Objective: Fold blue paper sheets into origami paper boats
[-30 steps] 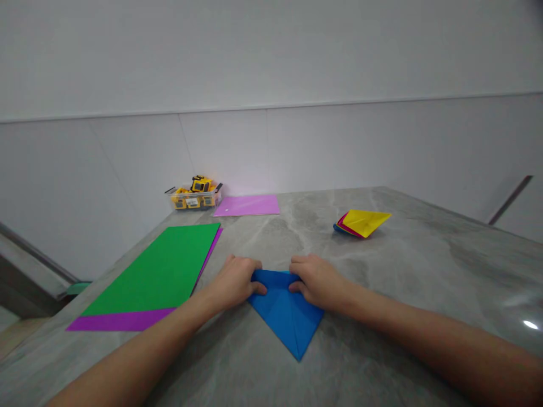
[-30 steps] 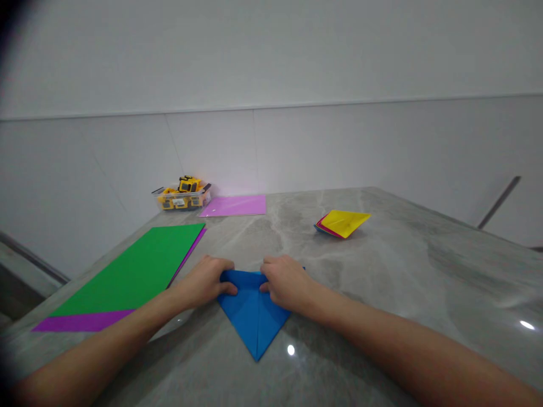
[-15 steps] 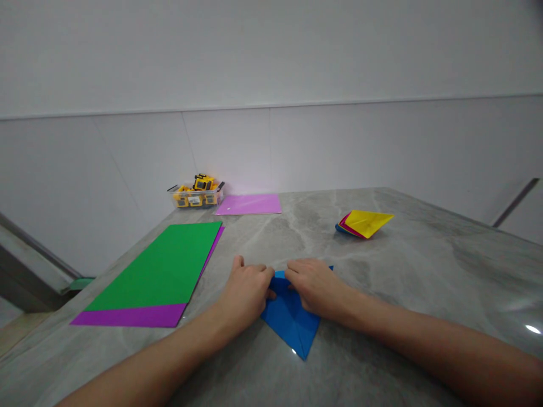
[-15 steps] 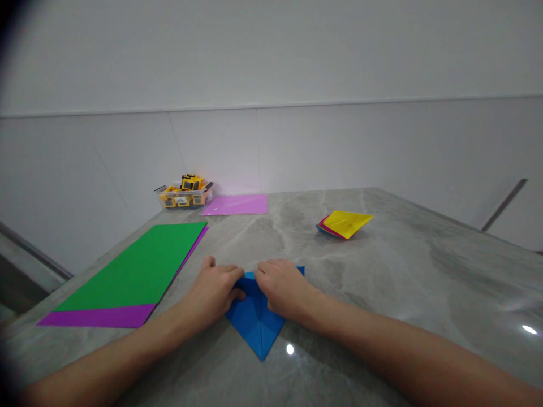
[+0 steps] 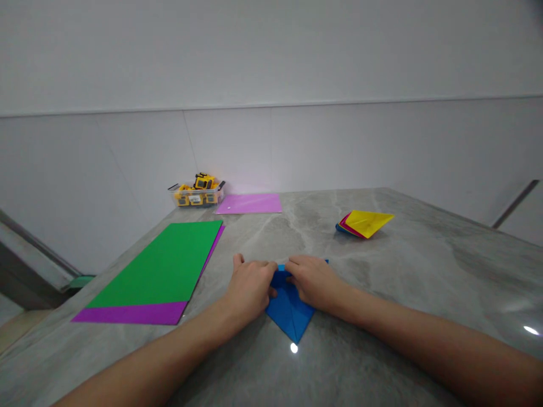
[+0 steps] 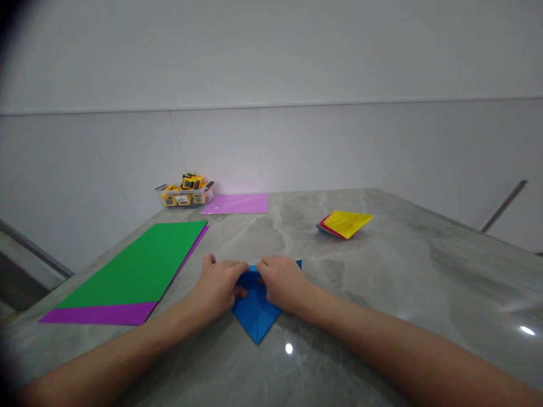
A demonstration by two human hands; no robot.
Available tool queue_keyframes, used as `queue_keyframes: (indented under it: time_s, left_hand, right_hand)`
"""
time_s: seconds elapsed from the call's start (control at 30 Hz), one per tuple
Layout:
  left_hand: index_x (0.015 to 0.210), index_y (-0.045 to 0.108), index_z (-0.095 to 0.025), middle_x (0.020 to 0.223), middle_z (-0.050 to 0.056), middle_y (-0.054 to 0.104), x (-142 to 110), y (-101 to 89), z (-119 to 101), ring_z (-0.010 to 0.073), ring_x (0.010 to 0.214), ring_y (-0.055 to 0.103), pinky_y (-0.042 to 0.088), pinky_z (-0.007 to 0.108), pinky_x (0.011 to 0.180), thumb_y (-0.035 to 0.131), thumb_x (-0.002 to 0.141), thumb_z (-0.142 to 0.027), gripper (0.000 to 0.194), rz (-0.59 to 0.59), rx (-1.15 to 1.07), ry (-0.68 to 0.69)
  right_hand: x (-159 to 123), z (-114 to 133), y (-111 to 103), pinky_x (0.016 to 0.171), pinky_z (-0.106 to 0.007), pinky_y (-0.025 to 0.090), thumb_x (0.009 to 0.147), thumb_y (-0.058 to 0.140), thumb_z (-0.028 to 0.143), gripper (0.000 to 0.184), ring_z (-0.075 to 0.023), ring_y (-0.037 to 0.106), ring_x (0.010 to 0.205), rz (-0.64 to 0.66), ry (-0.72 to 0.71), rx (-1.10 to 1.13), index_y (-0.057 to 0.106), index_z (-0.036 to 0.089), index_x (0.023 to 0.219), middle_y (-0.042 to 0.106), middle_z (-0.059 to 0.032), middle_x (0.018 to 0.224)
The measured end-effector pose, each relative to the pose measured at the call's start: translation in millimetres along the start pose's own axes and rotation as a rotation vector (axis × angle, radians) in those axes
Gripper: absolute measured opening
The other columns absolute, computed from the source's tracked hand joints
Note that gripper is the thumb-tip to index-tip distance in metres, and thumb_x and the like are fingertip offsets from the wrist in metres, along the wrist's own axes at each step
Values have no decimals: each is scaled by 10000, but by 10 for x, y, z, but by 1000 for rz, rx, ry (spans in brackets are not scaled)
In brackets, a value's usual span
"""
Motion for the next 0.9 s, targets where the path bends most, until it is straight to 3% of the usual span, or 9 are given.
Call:
queue_keyframes:
  time_s: [0.23,0.43,0.63,0.9]
  left_hand:
    - [893,618,-181,940,77,713,-16,29,-58,303,938,642,235,677,953,538,820,-118,126,-5,39,28]
    - [979,610,-176,919,94,724,-43,4,-142,296,903,664,226,648,988,520,831,-117,184,40,73,76]
    - [1118,536,-200,1036,98,709,-86,-6,-85,316,998,642,250,611,1000,698,736,-228,416,141,-37,-5]
    - [1086,534,-195,1050,95,702,-92,25,-116,298,1043,625,141,660,1035,671,751,-156,363,128,-27,15]
  right_hand:
    - [-49,-5,-73,662,-295,411,745,697,334,230,-242,642,863,147,72,114,708,235,953,678,-57,934]
    - [-3,6,-67,644,-297,427,757,689,321,202,-258,656,856,173,83,87,725,205,918,686,-81,955]
    - [-19,36,-52,681,-303,445,780,650,265,192,-251,650,857,160,65,75,708,189,947,678,-92,956]
    - [-32,67,-64,661,-296,443,803,619,243,168,-252,646,852,143,64,40,698,167,932,655,-106,939]
Point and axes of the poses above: each hand's wrist, its own x-axis towards the middle knuckle, its own y-axis out of the palm, z = x × y, the point moved 9 cm from there along x, towards the middle knuckle
